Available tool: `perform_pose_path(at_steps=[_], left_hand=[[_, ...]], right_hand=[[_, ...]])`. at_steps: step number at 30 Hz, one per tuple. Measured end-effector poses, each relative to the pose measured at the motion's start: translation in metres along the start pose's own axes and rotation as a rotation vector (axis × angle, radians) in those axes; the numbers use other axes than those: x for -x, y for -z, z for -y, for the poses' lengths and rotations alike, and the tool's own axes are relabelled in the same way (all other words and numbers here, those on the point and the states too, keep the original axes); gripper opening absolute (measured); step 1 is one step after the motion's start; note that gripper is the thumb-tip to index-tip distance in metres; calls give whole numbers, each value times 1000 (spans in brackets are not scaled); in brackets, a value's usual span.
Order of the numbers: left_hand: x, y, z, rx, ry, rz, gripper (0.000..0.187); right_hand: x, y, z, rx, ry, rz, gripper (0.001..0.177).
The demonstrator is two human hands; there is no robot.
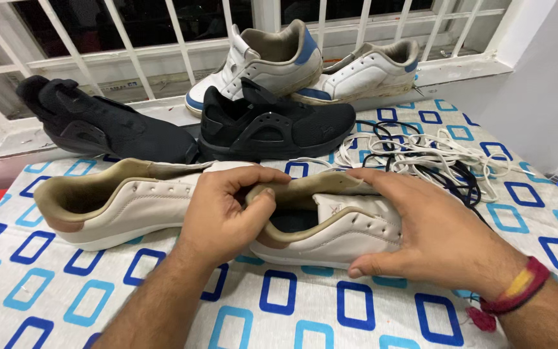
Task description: The person removes white laces from a white sneaker, then re-laces the same shoe by threading the laces through the eyelets and tying a knot. The finished shoe is placed on a red suitcase next to other shoes.
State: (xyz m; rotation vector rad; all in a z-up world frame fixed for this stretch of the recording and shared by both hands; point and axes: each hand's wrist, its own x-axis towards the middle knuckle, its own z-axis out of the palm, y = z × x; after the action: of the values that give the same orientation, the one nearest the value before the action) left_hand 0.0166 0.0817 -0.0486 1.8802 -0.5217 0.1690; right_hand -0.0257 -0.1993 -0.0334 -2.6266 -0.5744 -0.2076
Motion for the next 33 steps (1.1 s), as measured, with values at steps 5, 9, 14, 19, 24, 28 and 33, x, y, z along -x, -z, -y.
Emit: perform_pose_path(at_steps=[5,9,14,19,24,28,33], left_hand=[[-1,-1,5,168,-14,-60,27],[1,3,2,98,-15,-21,25],[-3,19,-7,113,13,206,28],[3,48,-18,188,-36,390,37],[7,82,-23,105,-3,189,25],[32,112,-21,-140,-22,-77,22],[80,143,-14,-240,114,-403,20]], right_hand=[[-1,5,10,-39,-80,-1,103],[-1,11,14,-69,-70,21,100],[-3,13,21,-47,207,-48,91],[-17,3,39,-92,335,-57,85],[-31,-5,64,-163,260,2,85],[-48,-11,86,-102,433,-97,88],[-65,-31,128,-73,447,-60,89]])
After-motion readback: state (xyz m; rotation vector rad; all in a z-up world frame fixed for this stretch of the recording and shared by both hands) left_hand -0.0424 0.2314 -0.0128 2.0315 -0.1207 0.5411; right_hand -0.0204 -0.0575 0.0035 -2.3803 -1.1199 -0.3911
